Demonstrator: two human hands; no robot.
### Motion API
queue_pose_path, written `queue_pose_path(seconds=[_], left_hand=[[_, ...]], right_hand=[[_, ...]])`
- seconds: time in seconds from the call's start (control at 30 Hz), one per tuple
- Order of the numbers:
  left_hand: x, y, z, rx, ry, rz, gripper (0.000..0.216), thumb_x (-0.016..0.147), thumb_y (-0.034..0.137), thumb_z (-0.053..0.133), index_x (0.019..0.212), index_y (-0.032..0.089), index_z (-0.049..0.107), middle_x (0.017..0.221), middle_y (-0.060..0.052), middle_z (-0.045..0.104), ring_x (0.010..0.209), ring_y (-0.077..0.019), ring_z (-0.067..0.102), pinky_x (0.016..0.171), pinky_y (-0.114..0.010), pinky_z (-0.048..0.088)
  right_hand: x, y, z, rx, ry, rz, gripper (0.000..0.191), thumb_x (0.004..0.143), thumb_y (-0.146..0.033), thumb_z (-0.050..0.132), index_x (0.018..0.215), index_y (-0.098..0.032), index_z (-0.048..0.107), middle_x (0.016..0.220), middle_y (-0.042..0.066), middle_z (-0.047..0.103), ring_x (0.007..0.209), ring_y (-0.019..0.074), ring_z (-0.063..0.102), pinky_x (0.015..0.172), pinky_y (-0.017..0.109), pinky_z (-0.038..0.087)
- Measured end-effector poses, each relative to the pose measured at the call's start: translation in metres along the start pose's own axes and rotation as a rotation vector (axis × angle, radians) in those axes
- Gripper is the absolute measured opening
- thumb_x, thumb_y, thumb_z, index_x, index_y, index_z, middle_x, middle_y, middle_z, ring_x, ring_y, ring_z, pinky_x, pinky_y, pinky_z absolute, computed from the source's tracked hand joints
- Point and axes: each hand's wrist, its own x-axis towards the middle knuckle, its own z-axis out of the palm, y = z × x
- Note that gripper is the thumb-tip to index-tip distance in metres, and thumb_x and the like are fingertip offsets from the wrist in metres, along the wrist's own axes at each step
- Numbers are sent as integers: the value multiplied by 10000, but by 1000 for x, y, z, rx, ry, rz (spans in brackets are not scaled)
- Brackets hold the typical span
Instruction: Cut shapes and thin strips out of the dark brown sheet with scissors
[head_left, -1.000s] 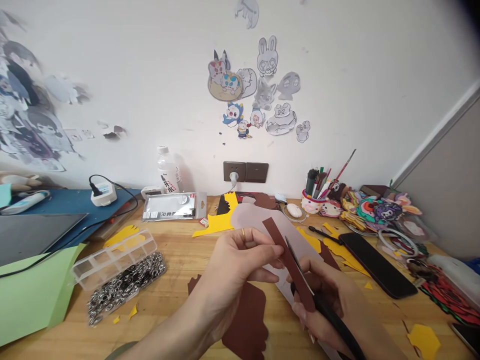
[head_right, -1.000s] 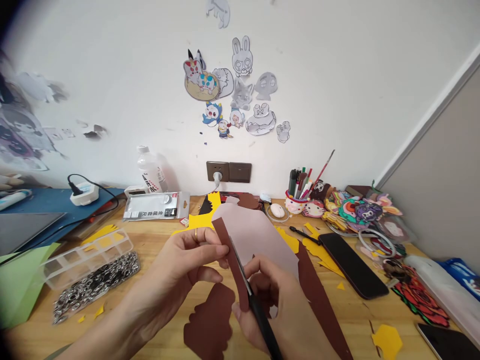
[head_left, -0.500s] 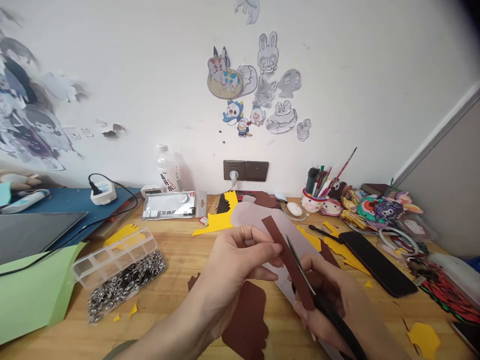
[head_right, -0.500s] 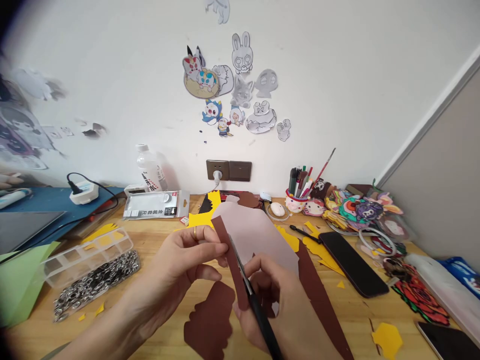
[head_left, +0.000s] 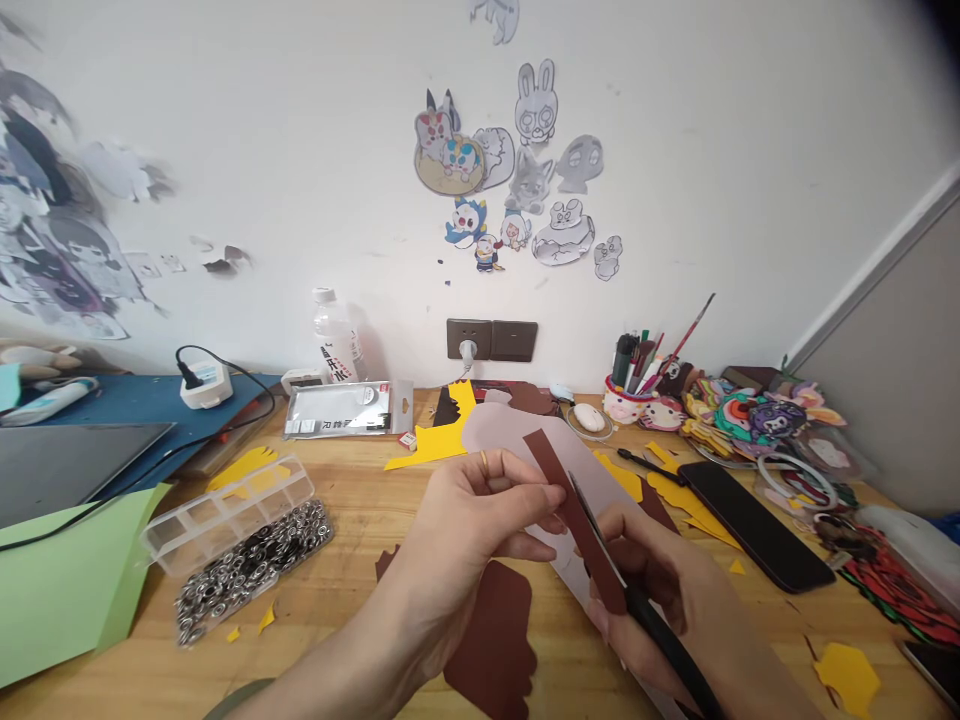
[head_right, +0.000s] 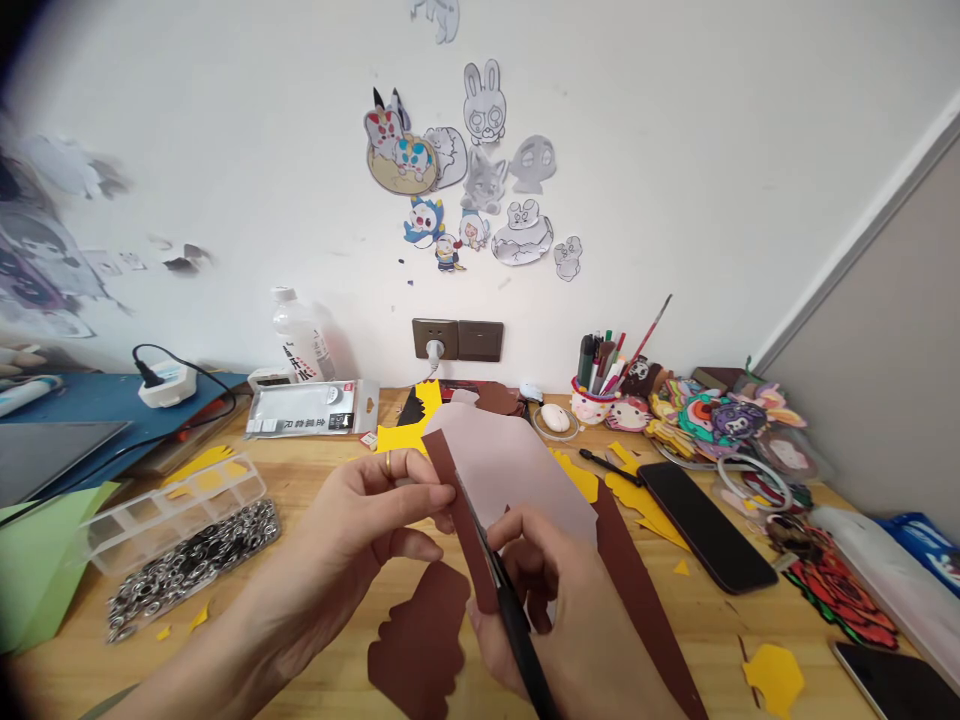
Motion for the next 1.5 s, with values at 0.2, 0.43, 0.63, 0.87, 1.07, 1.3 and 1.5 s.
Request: queue_pose_path(seconds=[0.2,0.43,0.63,0.87,1.07,1.3,1.5], left_hand=[[-1,1,0,10,-9,4,127,654,193,651,594,131,557,616,-6,565,617,-86,519,511,-163,439],[-2,1,0,11,5,5,114,647,176,651,586,125,570,620,1,537,621,-89,513,514,-169,446],[-2,2,0,-2,3,-11,113,637,191,663,601,117,587,622,-4,542,616,-85,507,511,-163,441],[-1,3,2,-29,10,-29,119,632,198,672,605,113,594,624,-9,553,609,-80,506,513,-160,447],[-1,2,1,-41,12,-31,121,624,197,680,596,112,597,619,-10,561,597,-78,511,510,-159,453],[0,3,1,-39,11,-29,116,626,191,678,596,110,601,629,-9,553,602,-79,513,511,-160,455],[0,2,1,-39,0,-28,113,622,193,681,603,113,604,637,-9,558,614,-81,520,514,-156,454]], right_hand=[[1,-3,-1,10,17,-16,176,596,-79,495,678,-222,433,494,-76,451,446,108,404,426,221,303],[2,-4,0,-13,31,-14,181,603,-78,494,642,-228,402,499,-67,472,456,115,427,417,220,281],[1,-7,-2,62,15,38,187,591,-62,503,644,-225,426,484,-72,453,443,107,407,415,221,279],[1,-5,-1,76,58,11,187,566,-72,506,614,-226,411,461,-76,437,427,104,387,410,219,260],[0,-2,-2,45,17,16,177,599,-85,496,646,-229,407,488,-71,433,451,111,396,423,225,268],[0,-7,-2,71,32,61,158,586,-105,491,627,-230,404,475,-78,396,446,104,367,413,223,248],[-1,-9,-2,83,25,74,158,575,-106,494,621,-232,410,457,-81,397,443,105,378,410,222,261]])
